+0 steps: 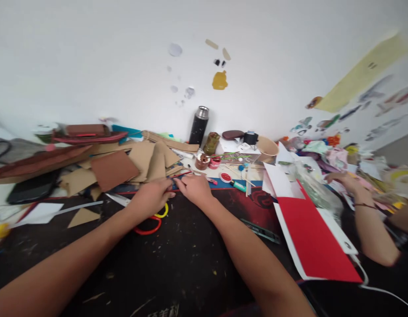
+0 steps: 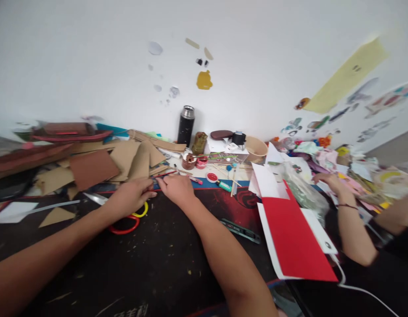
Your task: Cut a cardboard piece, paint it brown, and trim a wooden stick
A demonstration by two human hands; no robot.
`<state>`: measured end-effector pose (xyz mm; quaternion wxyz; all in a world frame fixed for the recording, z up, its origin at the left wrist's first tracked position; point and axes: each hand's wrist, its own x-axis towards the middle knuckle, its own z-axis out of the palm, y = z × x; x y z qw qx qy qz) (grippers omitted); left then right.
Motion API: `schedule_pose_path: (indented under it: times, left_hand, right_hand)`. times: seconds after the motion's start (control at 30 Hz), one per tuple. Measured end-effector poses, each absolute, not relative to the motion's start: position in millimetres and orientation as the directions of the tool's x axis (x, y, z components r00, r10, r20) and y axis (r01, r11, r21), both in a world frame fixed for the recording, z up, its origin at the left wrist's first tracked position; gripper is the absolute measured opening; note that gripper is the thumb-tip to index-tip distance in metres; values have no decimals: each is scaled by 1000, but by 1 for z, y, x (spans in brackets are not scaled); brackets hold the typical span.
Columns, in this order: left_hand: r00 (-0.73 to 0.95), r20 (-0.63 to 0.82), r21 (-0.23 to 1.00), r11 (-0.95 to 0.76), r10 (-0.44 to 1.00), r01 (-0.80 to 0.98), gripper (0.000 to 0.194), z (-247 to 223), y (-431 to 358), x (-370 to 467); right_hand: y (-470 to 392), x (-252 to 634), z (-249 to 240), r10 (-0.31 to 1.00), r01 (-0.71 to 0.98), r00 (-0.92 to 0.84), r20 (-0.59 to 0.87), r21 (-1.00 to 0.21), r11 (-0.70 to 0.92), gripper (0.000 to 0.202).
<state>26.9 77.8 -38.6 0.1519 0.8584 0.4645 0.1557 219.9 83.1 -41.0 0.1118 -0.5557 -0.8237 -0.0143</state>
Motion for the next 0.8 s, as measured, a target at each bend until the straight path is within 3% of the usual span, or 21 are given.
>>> schedule_pose_path:
  times: [0.23, 0.3, 0.43, 0.57, 0.67, 0.8]
  left_hand:
    - [512, 121, 315, -522, 850, 793, 7, -29, 72, 31]
    - [522, 149, 285, -542, 840, 791, 4, -22, 66, 32]
    - [558, 257, 235, -612, 789, 755, 15, -7, 44, 27]
    - [654, 255, 302, -701, 713, 646, 16, -4, 29, 6]
    - [610, 223, 396, -642, 761, 656, 16, -7, 31, -15]
    - [613, 162, 395, -620, 773, 678, 15, -13, 37, -29]
  right_hand:
    - [84, 224, -43, 868, 896, -347, 357, -148, 419, 44]
    - [81, 224, -39, 841, 875, -299, 451, -223, 430, 44]
    - [71, 219, -35, 794, 784, -155, 588, -416, 460, 54]
    - [62, 210, -45, 766, 694, -158, 623, -482, 535, 56]
    - [60, 210, -52, 772, 659, -187, 607, -505, 557, 55]
    - [65, 220, -52, 807, 628, -132, 575, -582, 517, 55]
